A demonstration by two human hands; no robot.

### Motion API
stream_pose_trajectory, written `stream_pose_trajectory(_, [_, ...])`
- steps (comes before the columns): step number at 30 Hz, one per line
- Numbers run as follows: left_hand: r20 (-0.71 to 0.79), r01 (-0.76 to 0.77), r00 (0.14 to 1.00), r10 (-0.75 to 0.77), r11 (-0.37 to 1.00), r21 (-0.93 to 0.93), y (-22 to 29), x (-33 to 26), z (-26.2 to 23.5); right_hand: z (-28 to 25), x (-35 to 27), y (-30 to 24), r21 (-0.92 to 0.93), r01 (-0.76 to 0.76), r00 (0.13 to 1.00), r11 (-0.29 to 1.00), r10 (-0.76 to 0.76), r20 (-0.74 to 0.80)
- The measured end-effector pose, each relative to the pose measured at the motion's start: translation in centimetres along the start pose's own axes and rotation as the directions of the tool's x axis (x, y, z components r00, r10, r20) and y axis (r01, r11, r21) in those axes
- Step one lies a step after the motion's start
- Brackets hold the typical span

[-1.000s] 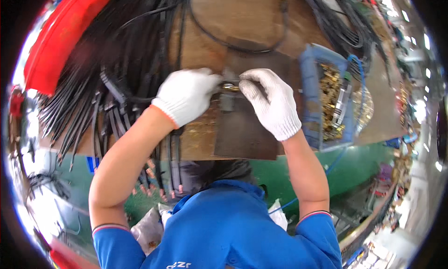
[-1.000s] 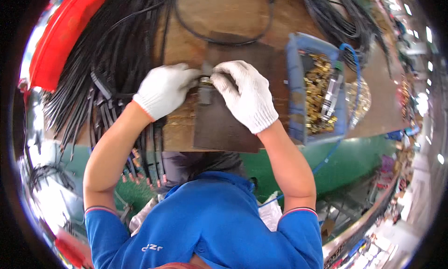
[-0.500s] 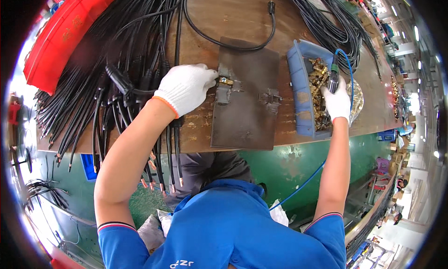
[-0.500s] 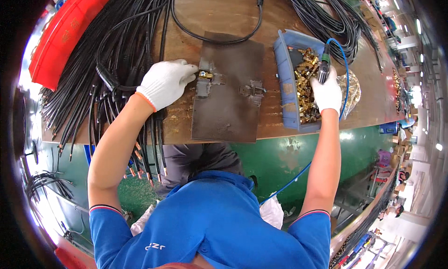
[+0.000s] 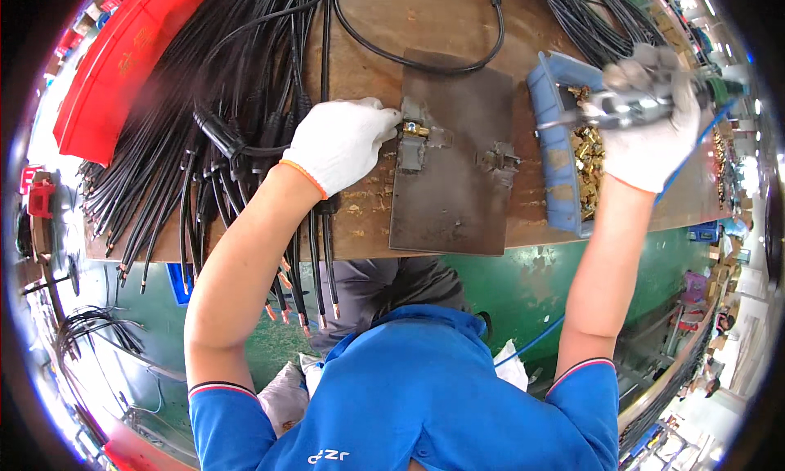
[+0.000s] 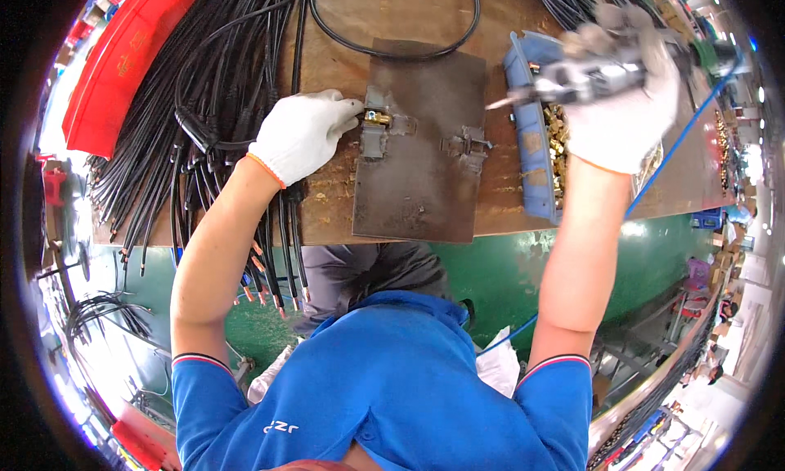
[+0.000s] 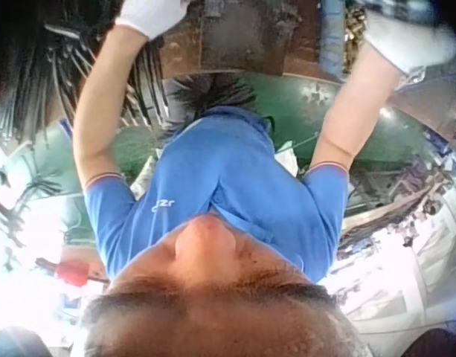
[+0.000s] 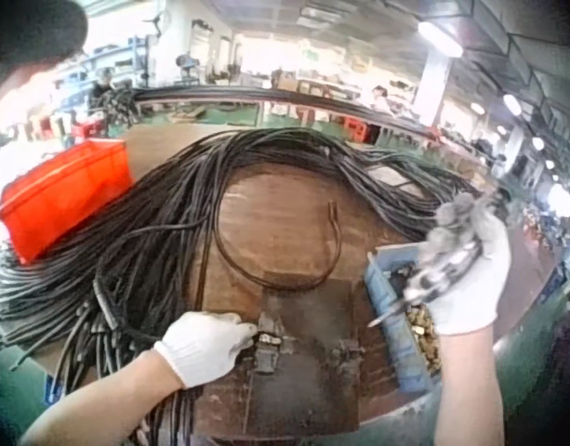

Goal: The person repeatedly picks up black cables with exposed copper ends, places a brass connector onto the end, and uses a handheld pneumatic crimping tool to secure it. After crimping, the person slides a black plastic boot over the connector and places the finished cable on the table. This process is repeated for multiple cables throughout the clip.

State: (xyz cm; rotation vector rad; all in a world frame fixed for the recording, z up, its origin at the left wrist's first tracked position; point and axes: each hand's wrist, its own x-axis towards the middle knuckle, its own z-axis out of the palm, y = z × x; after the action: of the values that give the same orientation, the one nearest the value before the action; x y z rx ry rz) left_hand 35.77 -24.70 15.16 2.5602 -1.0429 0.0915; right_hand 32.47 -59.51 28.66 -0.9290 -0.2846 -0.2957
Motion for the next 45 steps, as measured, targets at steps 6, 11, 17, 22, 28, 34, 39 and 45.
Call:
stream_pose_trajectory(6, [-0.001, 0.005, 1.000, -0.005, 0.999, -0.045, 0.3, 0.3, -0.4, 3.7, -0.6, 10.6, 0.224, -0.182, 0.983, 0.958, 0.177, 0.044])
stream_pose_trajectory(11, [-0.004, 0.001, 1.000, -0.001, 0.998, -0.055, 0.3, 0.2, -0.2, 5.5, -1.4, 14.3, -0.080, -0.049, 0.999, 0.996, 0.049, 0.001])
stream_pose_trajectory(17, [0.032, 0.008, 0.999, -0.007, 0.999, -0.039, 0.1, 0.2, 0.0, 6.2, -1.4, 15.1, 0.093, -0.093, 0.992, 0.991, 0.084, 0.099])
stream_pose_trajectory(22, [0.015, 0.012, 1.000, -0.011, 0.999, -0.051, 0.1, 0.3, -0.1, 5.0, 0.7, 14.2, -0.215, -0.183, 0.853, 0.959, 0.264, 0.450])
stream_pose_trajectory(28, [0.034, 0.037, 0.999, -0.035, 0.999, -0.036, 0.9, 0.4, -1.3, 5.3, 2.2, 15.8, -0.082, -0.385, 0.688, 0.919, 0.345, 0.639])
stream_pose_trajectory(34, [0.016, 0.045, 0.999, -0.045, 0.998, -0.051, 0.7, 0.4, -0.4, 6.2, -0.4, 17.1, -0.057, -0.244, 0.919, 0.968, 0.249, 0.305])
stream_pose_trajectory(39, [0.048, 0.056, 0.997, -0.054, 0.998, -0.035, 0.6, 0.2, -0.3, 7.2, -1.8, 17.0, 0.011, -0.242, 0.956, 0.970, 0.237, 0.173])
stream_pose_trajectory(45, [0.068, 0.059, 0.996, -0.058, 0.998, -0.016, 0.7, 0.3, -0.3, 6.6, -1.4, 17.5, -0.201, -0.104, 0.964, 0.974, 0.148, 0.220])
